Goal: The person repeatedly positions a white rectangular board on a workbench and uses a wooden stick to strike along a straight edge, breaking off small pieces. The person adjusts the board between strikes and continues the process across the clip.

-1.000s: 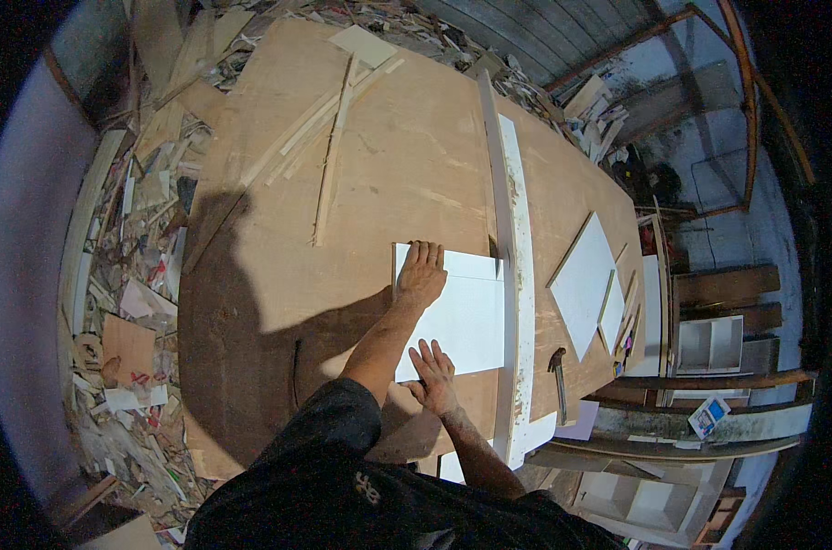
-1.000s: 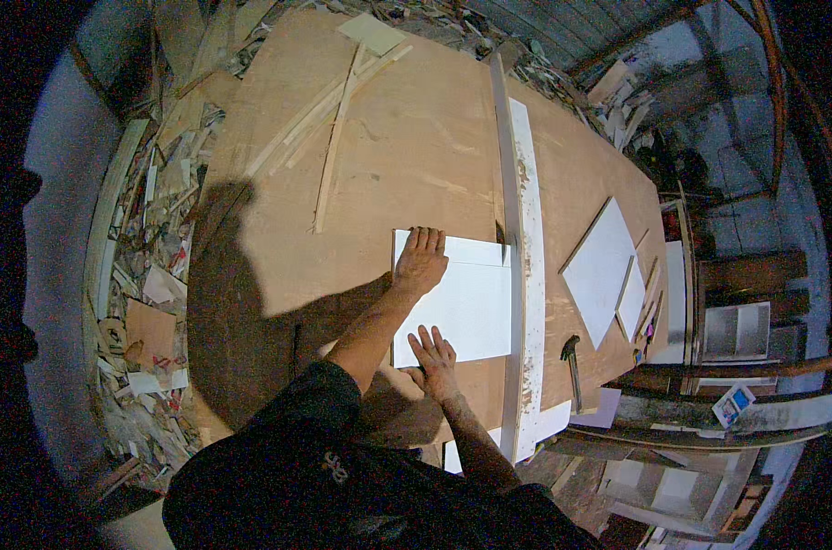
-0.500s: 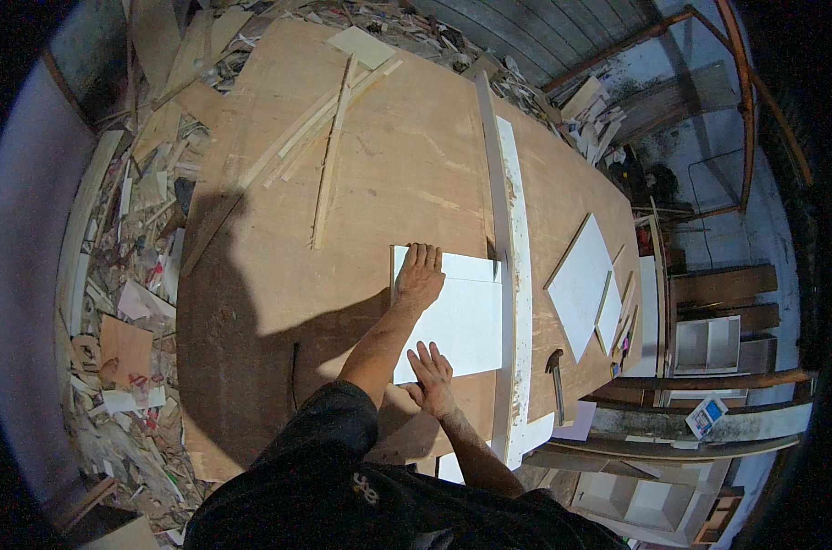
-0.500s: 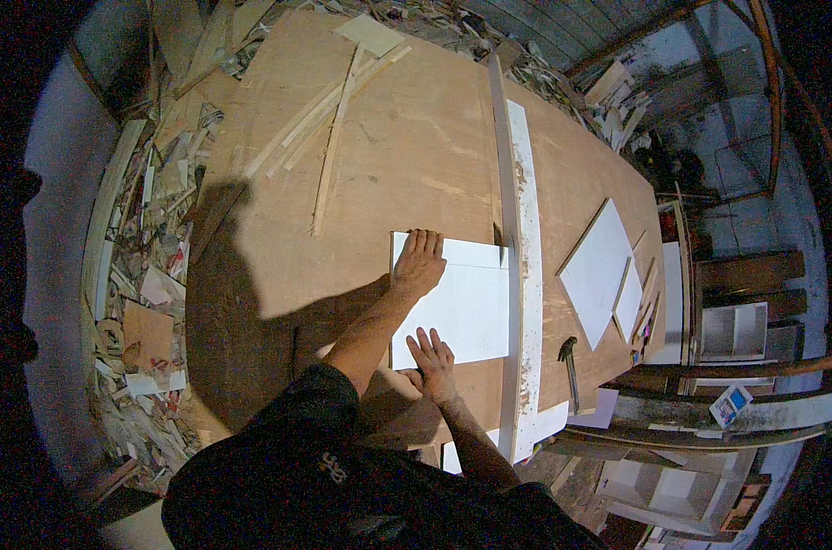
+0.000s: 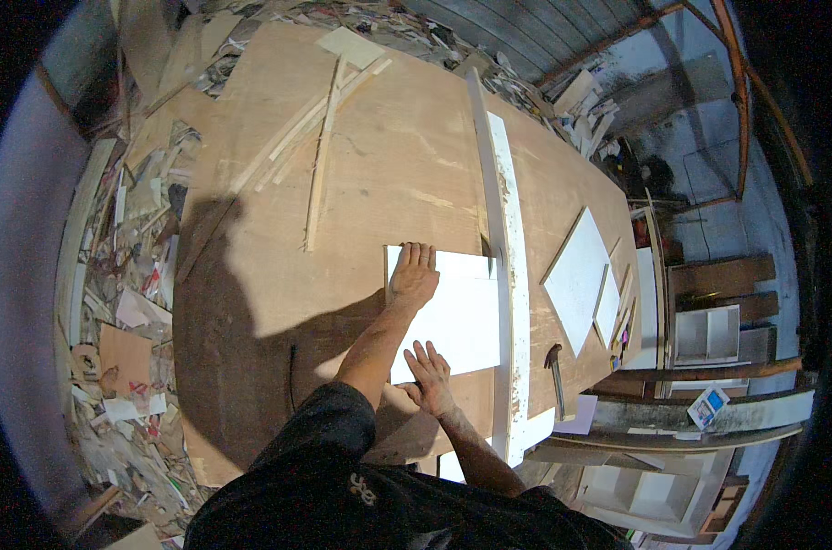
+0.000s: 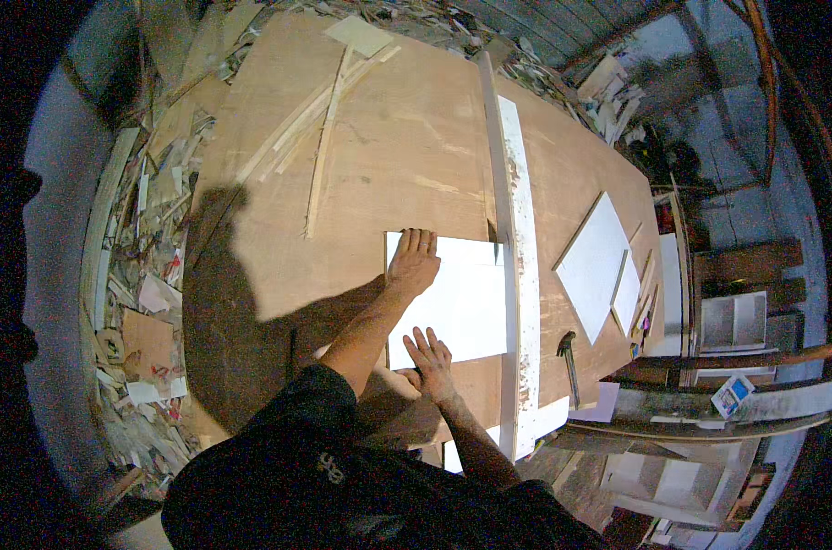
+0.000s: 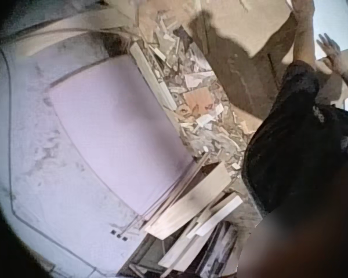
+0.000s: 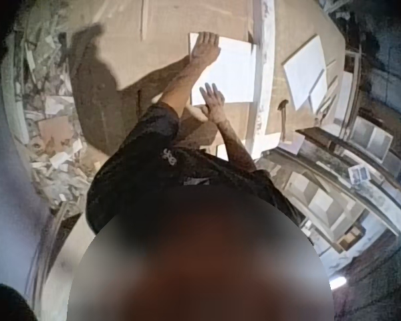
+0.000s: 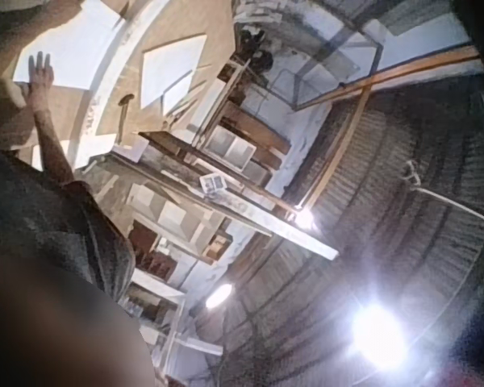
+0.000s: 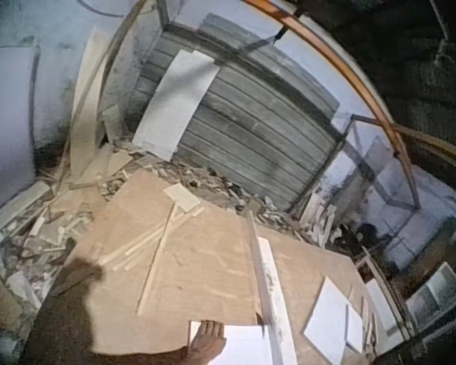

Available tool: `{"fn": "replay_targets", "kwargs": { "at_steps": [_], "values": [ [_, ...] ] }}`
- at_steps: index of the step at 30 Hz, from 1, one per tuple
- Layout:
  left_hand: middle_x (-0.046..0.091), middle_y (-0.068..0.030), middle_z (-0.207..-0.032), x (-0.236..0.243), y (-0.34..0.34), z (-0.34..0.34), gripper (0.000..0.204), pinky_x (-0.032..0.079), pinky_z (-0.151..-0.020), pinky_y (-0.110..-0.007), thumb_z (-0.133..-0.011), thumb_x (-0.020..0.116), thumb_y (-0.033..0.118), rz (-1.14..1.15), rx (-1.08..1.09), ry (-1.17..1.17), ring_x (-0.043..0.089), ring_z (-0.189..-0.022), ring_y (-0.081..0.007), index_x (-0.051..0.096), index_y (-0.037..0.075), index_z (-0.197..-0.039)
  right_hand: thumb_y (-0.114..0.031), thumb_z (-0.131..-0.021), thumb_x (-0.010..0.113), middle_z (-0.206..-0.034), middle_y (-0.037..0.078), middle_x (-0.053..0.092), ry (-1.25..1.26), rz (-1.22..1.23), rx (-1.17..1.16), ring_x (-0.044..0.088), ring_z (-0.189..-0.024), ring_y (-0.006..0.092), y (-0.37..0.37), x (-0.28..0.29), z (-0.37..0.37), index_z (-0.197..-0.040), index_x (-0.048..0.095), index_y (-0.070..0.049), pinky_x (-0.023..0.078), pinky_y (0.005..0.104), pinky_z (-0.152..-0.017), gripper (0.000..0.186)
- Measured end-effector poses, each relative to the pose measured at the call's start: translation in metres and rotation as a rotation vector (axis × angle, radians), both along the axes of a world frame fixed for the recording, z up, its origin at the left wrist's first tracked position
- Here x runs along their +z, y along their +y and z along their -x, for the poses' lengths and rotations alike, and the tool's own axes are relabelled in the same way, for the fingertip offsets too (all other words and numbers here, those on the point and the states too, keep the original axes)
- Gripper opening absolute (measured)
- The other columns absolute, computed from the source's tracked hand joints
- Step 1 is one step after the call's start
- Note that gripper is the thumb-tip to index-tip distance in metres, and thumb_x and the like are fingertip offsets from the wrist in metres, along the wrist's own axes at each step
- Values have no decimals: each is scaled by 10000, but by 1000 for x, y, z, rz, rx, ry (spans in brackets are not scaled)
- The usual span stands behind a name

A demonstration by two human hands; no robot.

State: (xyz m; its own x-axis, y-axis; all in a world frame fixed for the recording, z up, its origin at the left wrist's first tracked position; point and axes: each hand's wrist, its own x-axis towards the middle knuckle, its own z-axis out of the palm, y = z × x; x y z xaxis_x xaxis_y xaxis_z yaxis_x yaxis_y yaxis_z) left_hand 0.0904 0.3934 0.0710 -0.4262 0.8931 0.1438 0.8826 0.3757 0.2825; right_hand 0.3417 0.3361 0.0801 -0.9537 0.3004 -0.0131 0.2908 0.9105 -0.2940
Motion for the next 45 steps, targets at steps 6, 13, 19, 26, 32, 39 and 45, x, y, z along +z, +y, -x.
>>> {"fn": "replay_targets", "kwargs": {
  "at_steps": [6, 13, 19, 26, 32, 39, 45],
  "values": [
    [467, -224, -1573, 1, 0, -1, 595, 208, -1256, -533, -1066, 465, 329, -25, 22, -14, 369, -1478, -389, 469, -55, -1522, -495, -931, 700, -1713, 122, 289, -66, -8, -3, 225, -1576, 398, 2, 0, -2, -1607, 417, -182, 250, 586, -1199, 797],
    [397, -234, -1612, 12, -5, 1, 758, 152, -1280, -536, -1045, 466, 469, 31, -14, -71, 321, -1501, -386, 372, -74, -1565, -504, -926, 695, -1713, 131, 286, -76, 8, 1, 229, -1573, 409, 3, 1, 0, -1608, 416, -173, 245, 580, -1205, 807],
    [368, -240, -1629, 9, 0, -6, 827, 116, -1286, -548, -1041, 465, 541, 62, 3, -65, 279, -1526, -404, 343, -77, -1578, -555, -931, 667, -1721, 84, 283, -25, -25, 6, 224, -1585, 353, 2, 1, -2, -1616, 403, -208, 267, 557, -1199, 812],
    [370, -285, -1610, -3, 5, -12, 855, 96, -1284, -577, -1018, 495, 527, 13, 49, -78, 268, -1526, -446, 336, -115, -1560, -528, -916, 695, -1715, 105, 289, -50, 43, -19, 202, -1587, 383, 1, 5, 1, -1608, 417, -195, 221, 579, -1213, 817],
    [397, -272, -1594, 2, 1, -12, 774, 161, -1272, -568, -1030, 493, 473, -8, 60, -34, 307, -1507, -424, 389, -96, -1544, -360, -863, 806, -1675, 130, 361, -95, 209, -78, 230, -1578, 388, 0, 30, 11, -1568, 470, -169, 209, 555, -1229, 804],
    [434, -230, -1578, -7, 9, -14, 682, 148, -1281, -530, -1017, 506, 360, 64, 91, 80, 331, -1500, -388, 412, -42, -1559, -125, -938, 676, -1055, 207, 768, 373, 392, -356, 758, -811, 307, 45, 90, 114, -1042, 770, -12, 592, 386, -767, 181],
    [510, -273, -1494, -11, 6, -17, 600, 204, -1261, -576, -1007, 450, 267, -97, 111, 92, 410, -1449, -420, 484, -130, -1456, -281, -941, 712, -1041, 222, 753, 444, 501, -204, 731, -1001, 395, 30, 52, 343, -1271, 641, 8, 584, 434, -842, 445]
  ]
}}
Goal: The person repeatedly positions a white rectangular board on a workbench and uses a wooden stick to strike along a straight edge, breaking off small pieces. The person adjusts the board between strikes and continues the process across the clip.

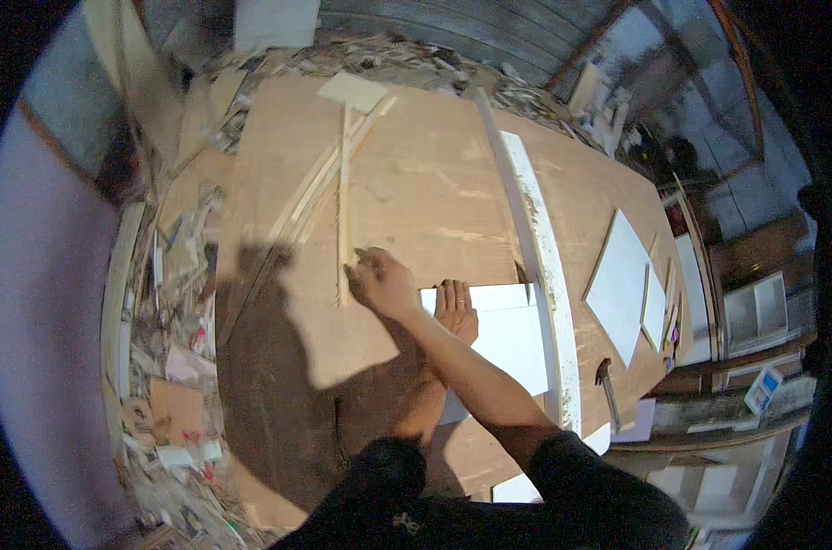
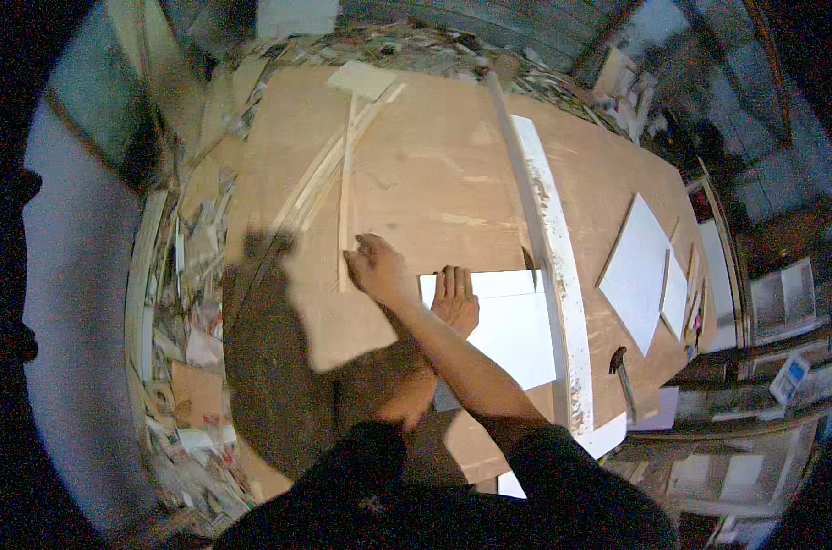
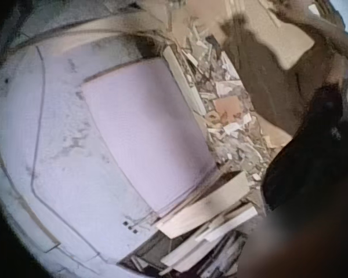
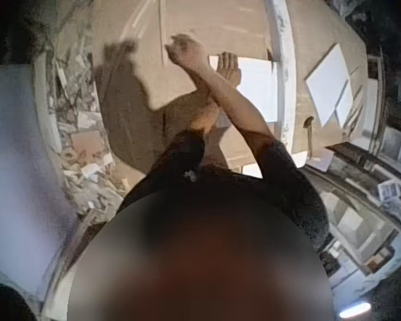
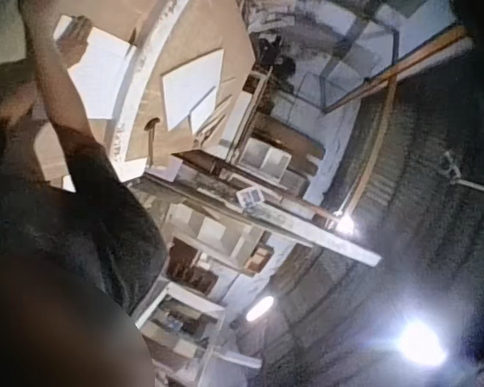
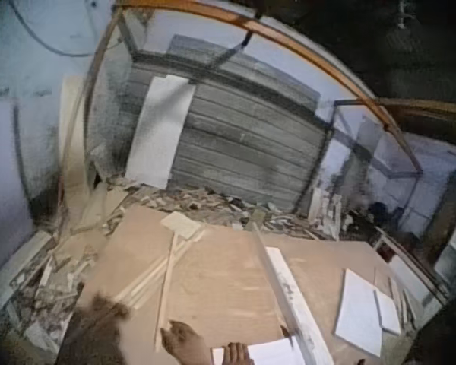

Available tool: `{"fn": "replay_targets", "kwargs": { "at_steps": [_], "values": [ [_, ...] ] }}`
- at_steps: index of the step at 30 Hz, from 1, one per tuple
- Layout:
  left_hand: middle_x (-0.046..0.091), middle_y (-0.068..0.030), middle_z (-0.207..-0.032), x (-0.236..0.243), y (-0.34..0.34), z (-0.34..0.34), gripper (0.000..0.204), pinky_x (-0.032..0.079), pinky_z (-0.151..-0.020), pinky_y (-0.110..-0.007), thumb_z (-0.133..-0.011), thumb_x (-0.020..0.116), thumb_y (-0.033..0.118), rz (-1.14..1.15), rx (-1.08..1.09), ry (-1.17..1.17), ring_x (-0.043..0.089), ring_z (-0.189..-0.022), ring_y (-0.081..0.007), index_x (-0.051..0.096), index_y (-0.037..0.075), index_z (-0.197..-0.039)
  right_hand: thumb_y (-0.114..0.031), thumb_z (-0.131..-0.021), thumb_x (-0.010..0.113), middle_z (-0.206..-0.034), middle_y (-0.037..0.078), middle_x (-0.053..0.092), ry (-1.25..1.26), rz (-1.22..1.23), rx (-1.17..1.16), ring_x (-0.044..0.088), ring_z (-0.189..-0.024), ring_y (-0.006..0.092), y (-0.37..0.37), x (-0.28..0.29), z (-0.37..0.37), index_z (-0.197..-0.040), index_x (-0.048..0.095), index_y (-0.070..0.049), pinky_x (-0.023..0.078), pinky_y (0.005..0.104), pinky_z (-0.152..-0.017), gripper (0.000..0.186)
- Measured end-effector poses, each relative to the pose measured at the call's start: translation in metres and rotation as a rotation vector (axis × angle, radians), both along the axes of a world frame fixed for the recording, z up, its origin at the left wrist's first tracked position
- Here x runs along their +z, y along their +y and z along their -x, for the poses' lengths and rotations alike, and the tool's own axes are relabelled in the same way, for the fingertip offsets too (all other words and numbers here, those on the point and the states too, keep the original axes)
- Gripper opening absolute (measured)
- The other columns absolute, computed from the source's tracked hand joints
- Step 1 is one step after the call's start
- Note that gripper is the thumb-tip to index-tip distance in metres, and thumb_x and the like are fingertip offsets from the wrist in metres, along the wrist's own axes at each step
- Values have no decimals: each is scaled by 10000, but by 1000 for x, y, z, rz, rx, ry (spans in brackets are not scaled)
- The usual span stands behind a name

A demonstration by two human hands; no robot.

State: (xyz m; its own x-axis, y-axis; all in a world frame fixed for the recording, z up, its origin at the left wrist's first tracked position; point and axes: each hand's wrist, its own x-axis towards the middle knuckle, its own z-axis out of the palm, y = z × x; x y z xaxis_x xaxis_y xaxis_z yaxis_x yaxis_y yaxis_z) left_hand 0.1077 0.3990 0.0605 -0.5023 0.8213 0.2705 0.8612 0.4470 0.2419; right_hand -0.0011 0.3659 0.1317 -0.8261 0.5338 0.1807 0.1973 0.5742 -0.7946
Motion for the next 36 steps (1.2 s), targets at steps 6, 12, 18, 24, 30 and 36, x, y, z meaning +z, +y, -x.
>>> {"fn": "replay_targets", "kwargs": {
  "at_steps": [6, 12, 18, 24, 30, 36],
  "values": [
    [433, -285, -1577, 8, 3, 8, 626, 161, -1274, -576, -1024, 474, 265, 32, -78, -145, 320, -1511, -430, 424, -125, -1511, -268, -911, 735, -1307, 297, 583, -409, 18, -175, 637, -1148, 491, -8, -33, 100, -1361, 435, 18, 540, 544, -958, 612],
    [443, -263, -1569, 10, 1, 9, 630, 170, -1266, -572, -1031, 463, 277, 93, -79, -89, 334, -1496, -412, 410, -114, -1522, -97, -946, 683, -1259, 260, 659, 418, 345, -95, 685, -1141, 370, -46, 22, 82, -1428, 479, 26, 557, 473, -954, 537],
    [495, -271, -1500, 14, -1, 6, 575, 233, -1236, -566, -1007, 467, 239, 21, -54, -19, 420, -1407, -400, 478, -117, -1458, -155, -996, 572, -1223, 185, 726, 359, 1014, 318, 723, -1020, 255, -3, 116, -80, -1278, 663, -2, 573, 355, -935, 334],
    [485, -244, -1436, 4, 1, 10, 628, 242, -1234, -549, -981, 546, 295, -26, -68, -2, 374, -1422, -407, 445, -112, -1448, -466, -1069, 463, -1448, 361, 445, 664, 955, 557, 618, -1180, 488, 73, 275, -331, -1453, 431, 10, 508, 565, -956, 612],
    [456, -251, -1551, -1, 4, 7, 619, 210, -1246, -568, -1031, 456, 281, 65, -62, 28, 370, -1459, -409, 423, -103, -1516, -568, -981, 655, -973, 75, 630, 517, -251, -614, 627, -781, 190, 19, 420, -568, -1250, 623, -49, 526, 334, -622, 585],
    [408, -240, -1581, 4, 3, 7, 654, 172, -1259, -554, -1050, 469, 326, 152, -70, 3, 322, -1487, -393, 379, -95, -1542, -490, -1032, 629, -779, -19, 578, 260, 36, -1027, 543, -676, 112, -10, 370, -588, -1075, 668, -83, 423, 272, -599, 411]
  ]
}}
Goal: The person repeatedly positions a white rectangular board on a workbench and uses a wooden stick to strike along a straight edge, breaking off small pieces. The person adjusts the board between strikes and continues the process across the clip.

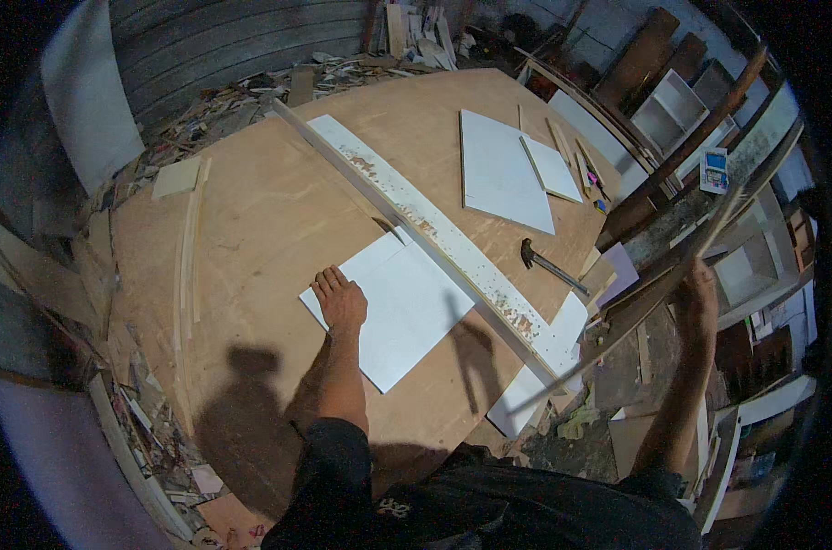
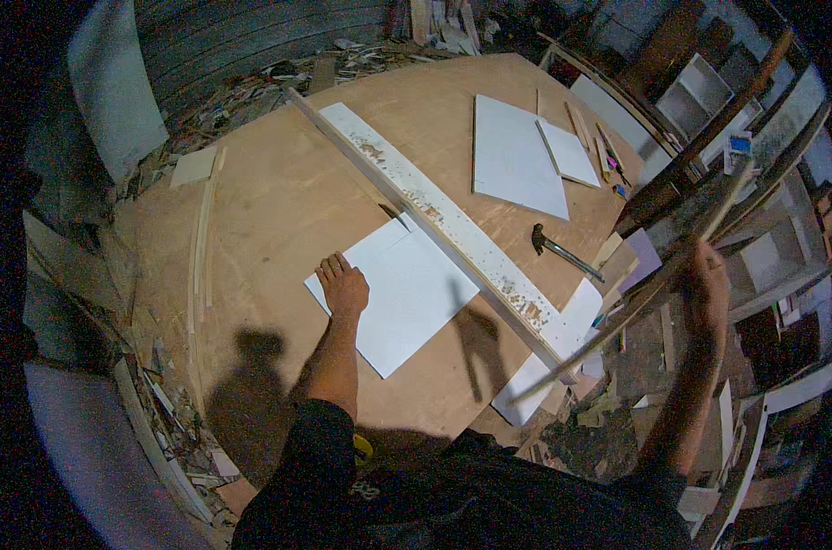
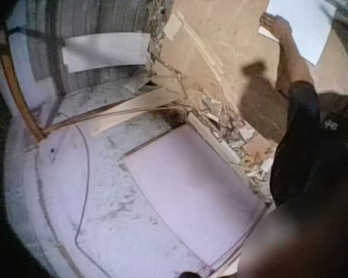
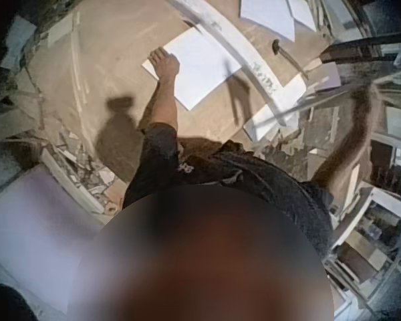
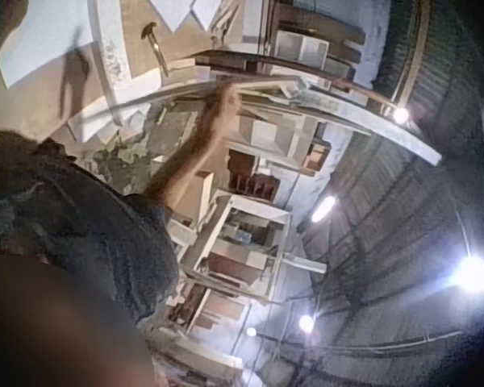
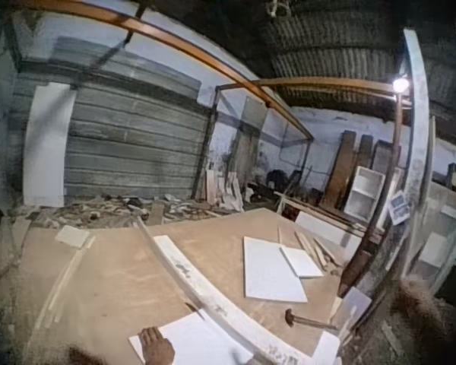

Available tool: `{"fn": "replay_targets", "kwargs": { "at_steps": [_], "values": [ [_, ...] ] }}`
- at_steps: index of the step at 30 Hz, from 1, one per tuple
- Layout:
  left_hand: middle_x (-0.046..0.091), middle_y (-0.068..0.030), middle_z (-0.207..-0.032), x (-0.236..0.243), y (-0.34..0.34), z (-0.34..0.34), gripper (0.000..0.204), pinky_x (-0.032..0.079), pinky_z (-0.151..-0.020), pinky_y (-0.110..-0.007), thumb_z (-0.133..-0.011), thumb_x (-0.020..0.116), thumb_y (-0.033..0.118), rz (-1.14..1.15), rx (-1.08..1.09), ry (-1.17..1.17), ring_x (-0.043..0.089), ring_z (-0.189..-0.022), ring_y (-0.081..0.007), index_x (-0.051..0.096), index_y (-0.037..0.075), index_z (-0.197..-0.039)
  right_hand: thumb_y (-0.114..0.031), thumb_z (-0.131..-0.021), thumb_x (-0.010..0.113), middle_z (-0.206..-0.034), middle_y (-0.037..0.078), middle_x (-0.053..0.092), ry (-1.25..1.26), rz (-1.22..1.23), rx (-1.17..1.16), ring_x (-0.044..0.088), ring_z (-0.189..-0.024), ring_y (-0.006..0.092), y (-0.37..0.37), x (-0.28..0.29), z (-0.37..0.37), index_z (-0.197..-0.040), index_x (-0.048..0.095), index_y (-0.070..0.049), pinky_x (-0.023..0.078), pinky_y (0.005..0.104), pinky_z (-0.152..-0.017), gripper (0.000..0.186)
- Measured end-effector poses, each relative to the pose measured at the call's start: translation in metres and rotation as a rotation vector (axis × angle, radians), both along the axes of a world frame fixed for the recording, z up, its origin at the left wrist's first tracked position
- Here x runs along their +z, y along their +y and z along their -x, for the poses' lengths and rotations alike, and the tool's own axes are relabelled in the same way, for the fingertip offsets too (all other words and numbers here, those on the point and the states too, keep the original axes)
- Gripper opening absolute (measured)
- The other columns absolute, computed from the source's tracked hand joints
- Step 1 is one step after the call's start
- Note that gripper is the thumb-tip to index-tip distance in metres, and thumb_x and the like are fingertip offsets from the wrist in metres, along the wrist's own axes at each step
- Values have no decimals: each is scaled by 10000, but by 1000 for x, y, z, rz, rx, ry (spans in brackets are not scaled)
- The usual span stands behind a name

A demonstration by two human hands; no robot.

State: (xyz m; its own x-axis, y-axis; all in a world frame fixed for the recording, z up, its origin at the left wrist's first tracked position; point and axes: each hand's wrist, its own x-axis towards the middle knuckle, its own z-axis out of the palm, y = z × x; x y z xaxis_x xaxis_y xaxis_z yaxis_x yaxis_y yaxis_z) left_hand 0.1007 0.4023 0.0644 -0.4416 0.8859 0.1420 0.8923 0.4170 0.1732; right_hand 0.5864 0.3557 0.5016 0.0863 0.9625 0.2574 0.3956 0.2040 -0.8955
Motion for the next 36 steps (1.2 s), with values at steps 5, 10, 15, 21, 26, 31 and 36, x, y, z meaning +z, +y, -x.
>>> {"fn": "replay_targets", "kwargs": {
  "at_steps": [5, 10, 15, 21, 26, 31, 36],
  "values": [
    [399, -226, -1595, 1, 1, 0, 645, 166, -1267, -551, -1062, 458, 319, 17, 1, -9, 312, -1501, -385, 361, -85, -1554, -619, -1040, 527, -971, 77, 617, 444, 209, -155, 601, -814, 200, -9, -132, 12, -1094, 577, -74, 552, 410, -692, 550],
    [462, -242, -1531, 0, 1, -1, 608, 245, -1236, -565, -1040, 494, 279, -24, 3, 42, 371, -1470, -382, 411, -90, -1516, -461, -1113, 458, -949, 134, 668, 349, 483, 113, 698, -806, 235, -95, -214, 47, -1350, 477, -42, 591, 388, -717, 482],
    [413, -246, -1572, 1, 3, -1, 640, 181, -1265, -553, -1046, 474, 293, 34, 17, -5, 319, -1499, -385, 371, -98, -1542, -158, -1095, 526, -980, 115, 677, -187, 474, 259, 659, -772, 183, -115, -264, 72, -1639, 326, -102, 551, 335, -721, 582],
    [361, -251, -1613, 8, 1, 0, 643, 153, -1272, -562, -1045, 453, 278, 55, 2, -65, 282, -1515, -401, 352, -103, -1553, -205, -1053, 530, -927, 274, 727, -1133, 310, 388, 725, -867, 468, 9, -186, 33, -1589, 397, -366, 568, 571, -758, 575],
    [400, -253, -1596, 2, 2, -1, 644, 179, -1267, -574, -1055, 461, 297, 47, 15, -25, 324, -1506, -397, 351, -89, -1558, -168, -1038, 542, -780, 223, 697, -1366, 200, 530, 714, -702, 394, 50, -133, 63, -1578, 440, -299, 554, 527, -614, 565],
    [428, -261, -1567, -2, 1, 1, 640, 195, -1257, -583, -1038, 489, 290, 3, 2, 4, 353, -1484, -405, 387, -95, -1539, -156, -1038, 544, -733, 209, 679, -1482, 217, 573, 705, -660, 374, 74, -119, 81, -1579, 451, -280, 555, 511, -592, 563],
    [445, -257, -1553, -2, 1, 0, 631, 193, -1255, -587, -1040, 477, 290, -20, 10, -27, 350, -1484, -409, 390, -94, -1533, -158, -1031, 548, -731, 220, 677, -1465, 198, 614, 702, -682, 407, 79, -114, 91, -1585, 432, -265, 562, 528, -615, 576]
  ]
}}
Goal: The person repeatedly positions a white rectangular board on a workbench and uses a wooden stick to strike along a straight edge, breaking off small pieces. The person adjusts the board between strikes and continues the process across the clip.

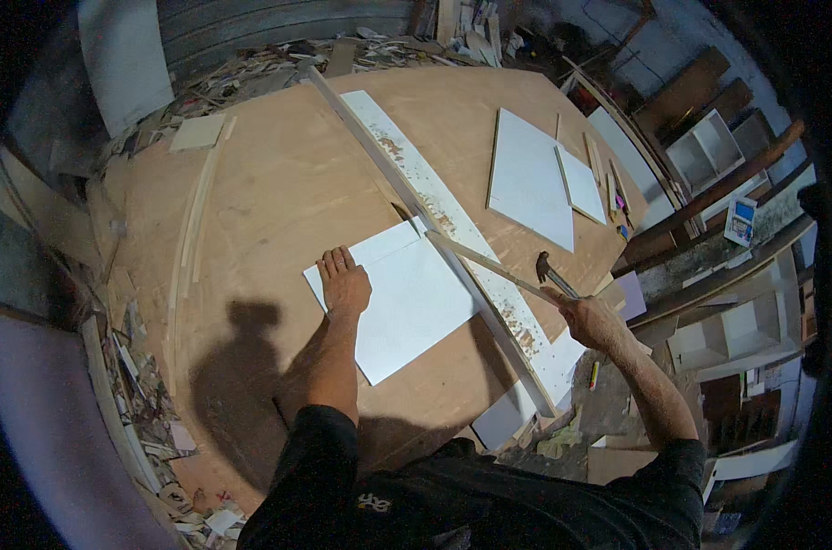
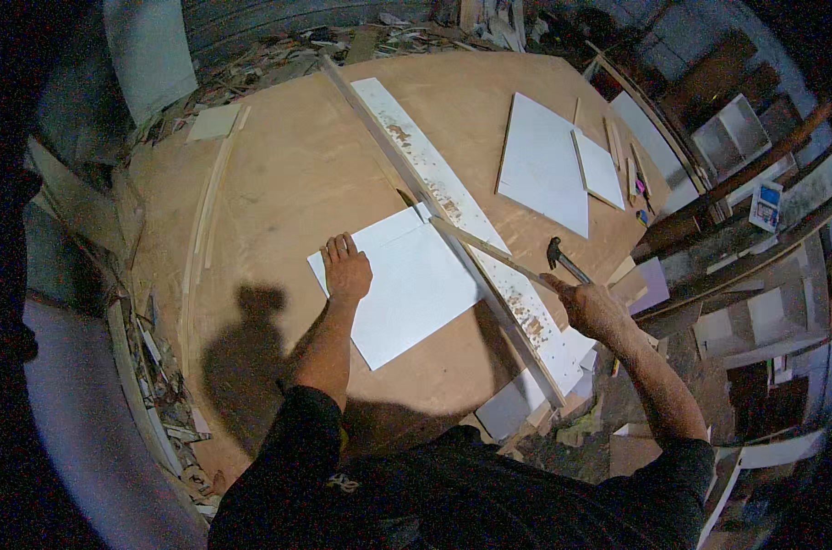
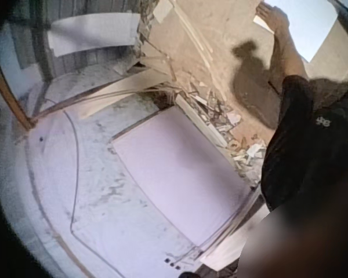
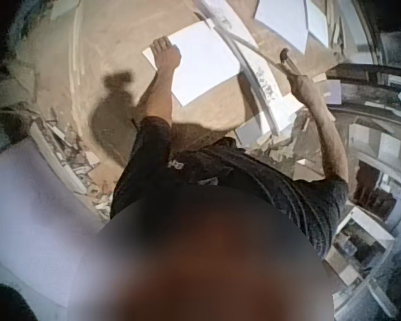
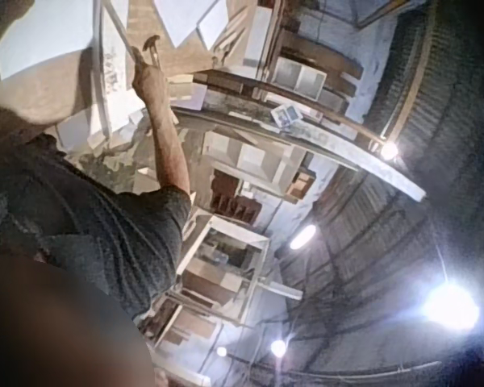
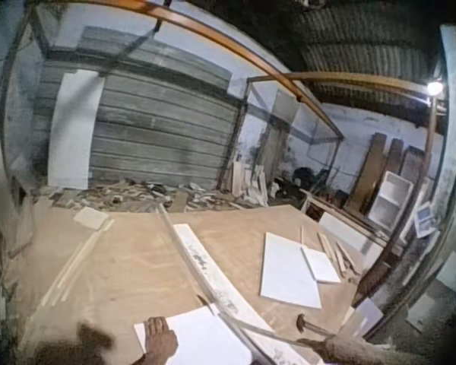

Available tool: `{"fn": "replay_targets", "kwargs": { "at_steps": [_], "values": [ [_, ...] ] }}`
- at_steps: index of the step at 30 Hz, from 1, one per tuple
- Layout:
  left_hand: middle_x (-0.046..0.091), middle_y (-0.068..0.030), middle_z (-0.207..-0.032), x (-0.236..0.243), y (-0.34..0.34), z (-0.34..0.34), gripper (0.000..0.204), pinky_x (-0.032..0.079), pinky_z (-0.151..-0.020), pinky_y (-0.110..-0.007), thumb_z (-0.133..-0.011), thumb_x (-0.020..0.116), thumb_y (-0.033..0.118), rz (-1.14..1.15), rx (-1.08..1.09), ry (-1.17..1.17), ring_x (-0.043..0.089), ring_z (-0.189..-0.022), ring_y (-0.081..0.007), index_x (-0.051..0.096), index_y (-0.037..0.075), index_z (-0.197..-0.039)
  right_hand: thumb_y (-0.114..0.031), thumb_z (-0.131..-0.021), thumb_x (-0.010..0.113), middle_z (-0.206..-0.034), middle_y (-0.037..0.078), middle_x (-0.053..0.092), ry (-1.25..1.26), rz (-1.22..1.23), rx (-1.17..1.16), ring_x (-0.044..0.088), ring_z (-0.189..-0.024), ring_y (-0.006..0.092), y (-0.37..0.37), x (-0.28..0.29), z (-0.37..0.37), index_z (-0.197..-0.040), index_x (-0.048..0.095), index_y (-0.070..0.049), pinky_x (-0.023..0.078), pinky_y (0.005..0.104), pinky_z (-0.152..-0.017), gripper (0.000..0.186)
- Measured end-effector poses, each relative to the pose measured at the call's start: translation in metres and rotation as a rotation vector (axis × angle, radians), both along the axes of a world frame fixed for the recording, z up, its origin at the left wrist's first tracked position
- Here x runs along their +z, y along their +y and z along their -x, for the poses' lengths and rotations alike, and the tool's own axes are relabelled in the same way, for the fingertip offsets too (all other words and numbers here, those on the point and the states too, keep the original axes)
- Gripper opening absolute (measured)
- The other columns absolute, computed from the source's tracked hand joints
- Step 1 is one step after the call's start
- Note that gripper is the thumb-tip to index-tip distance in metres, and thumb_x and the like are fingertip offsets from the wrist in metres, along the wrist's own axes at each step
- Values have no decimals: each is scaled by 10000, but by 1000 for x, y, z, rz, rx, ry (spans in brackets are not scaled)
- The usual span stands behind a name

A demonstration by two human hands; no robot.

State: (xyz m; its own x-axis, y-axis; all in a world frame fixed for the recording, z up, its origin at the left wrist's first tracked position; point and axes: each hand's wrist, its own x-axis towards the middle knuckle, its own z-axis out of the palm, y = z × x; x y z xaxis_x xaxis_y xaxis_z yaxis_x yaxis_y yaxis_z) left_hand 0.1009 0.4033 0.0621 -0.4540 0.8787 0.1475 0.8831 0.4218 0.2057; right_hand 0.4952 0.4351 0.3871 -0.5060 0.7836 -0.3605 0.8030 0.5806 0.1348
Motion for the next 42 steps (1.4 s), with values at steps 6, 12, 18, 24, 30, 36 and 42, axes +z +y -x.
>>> {"fn": "replay_targets", "kwargs": {
  "at_steps": [6, 12, 18, 24, 30, 36, 42],
  "values": [
    [421, -240, -1570, 2, 0, 0, 637, 192, -1257, -579, -1046, 466, 300, 20, 1, 4, 336, -1492, -392, 376, -87, -1544, -170, -1019, 568, -789, 241, 701, -18, 3, -24, 710, -719, 435, 6, 6, 9, -1551, 480, -257, 568, 546, -634, 546],
    [377, -237, -1623, 11, -3, 0, 629, 147, -1276, -551, -1062, 407, 290, 26, 1, -80, 304, -1519, -408, 361, -80, -1567, -148, -1022, 592, -705, 244, 676, -46, -52, 131, 691, -592, 402, 26, 5, 7, -1550, 505, -207, 542, 487, -564, 538],
    [434, -235, -1557, 2, -1, 0, 650, 187, -1254, -571, -1025, 487, 295, -25, 17, -22, 342, -1476, -390, 385, -92, -1538, -124, -993, 608, -694, 241, 675, -78, -44, 155, 701, -598, 394, 25, 10, 16, -1599, 424, -237, 548, 511, -572, 643],
    [461, -250, -1522, -10, 2, -1, 621, 189, -1251, -579, -1018, 480, 285, -151, 35, 7, 356, -1461, -410, 437, -100, -1504, -184, -1024, 573, -760, 201, 705, -146, -23, 107, 699, -647, 395, 24, 12, 21, -1623, 332, -285, 556, 543, -598, 654],
    [437, -239, -1545, -3, -1, -2, 629, 185, -1251, -575, -1014, 475, 262, -86, 21, -32, 367, -1451, -405, 405, -98, -1526, -181, -1023, 569, -747, 203, 697, -131, -55, 185, 707, -654, 393, 35, 6, 19, -1613, 347, -257, 557, 544, -590, 635],
    [416, -239, -1579, 2, -1, -1, 636, 159, -1265, -575, -1027, 455, 277, -48, 22, -42, 326, -1494, -409, 394, -90, -1542, -166, -1021, 548, -674, 178, 664, -175, -52, 214, 692, -597, 388, 43, 8, 26, -1599, 366, -233, 545, 535, -533, 610],
    [422, -241, -1568, 5, -1, 0, 640, 165, -1265, -571, -1018, 466, 269, -46, 24, -53, 334, -1484, -406, 396, -94, -1541, -157, -1022, 576, -671, 184, 675, -165, -62, 190, 701, -591, 370, 45, 6, 37, -1618, 361, -253, 568, 508, -558, 641]
  ]
}}
